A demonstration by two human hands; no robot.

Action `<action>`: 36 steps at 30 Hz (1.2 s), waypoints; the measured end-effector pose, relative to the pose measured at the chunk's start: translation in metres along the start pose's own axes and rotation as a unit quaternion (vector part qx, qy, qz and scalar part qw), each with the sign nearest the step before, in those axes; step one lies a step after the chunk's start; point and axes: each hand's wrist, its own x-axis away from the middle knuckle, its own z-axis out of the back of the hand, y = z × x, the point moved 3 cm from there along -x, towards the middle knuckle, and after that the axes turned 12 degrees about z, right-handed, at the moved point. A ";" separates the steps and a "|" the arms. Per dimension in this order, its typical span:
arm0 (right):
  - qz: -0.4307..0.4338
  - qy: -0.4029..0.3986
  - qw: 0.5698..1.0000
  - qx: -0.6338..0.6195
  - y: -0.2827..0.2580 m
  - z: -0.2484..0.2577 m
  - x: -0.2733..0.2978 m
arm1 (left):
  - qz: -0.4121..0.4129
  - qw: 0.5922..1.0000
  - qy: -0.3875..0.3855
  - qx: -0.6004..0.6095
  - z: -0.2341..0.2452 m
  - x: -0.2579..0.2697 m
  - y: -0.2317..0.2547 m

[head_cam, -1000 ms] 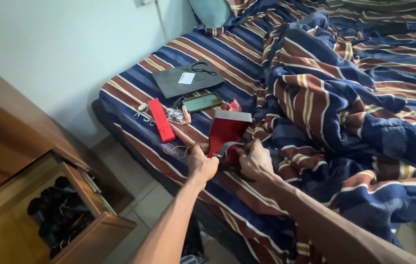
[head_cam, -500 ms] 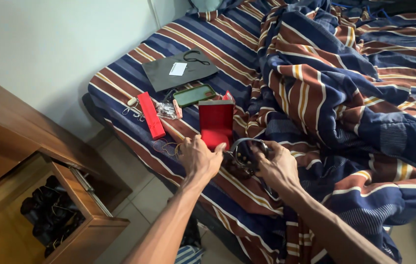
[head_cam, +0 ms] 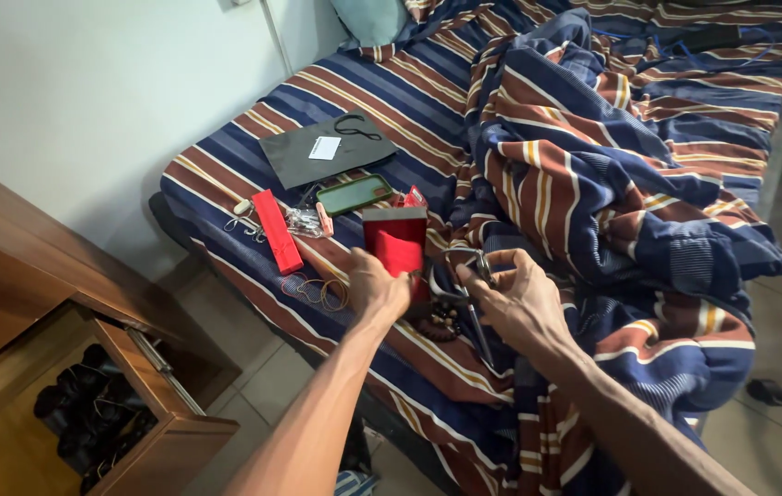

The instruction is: Organize personal items like a watch, jewelry boxes, and glasses in a wooden drawer and on a bed.

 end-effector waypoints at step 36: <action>0.123 -0.272 0.941 -0.161 -0.485 0.022 0.219 | -0.144 0.977 -0.012 0.156 0.558 0.302 0.035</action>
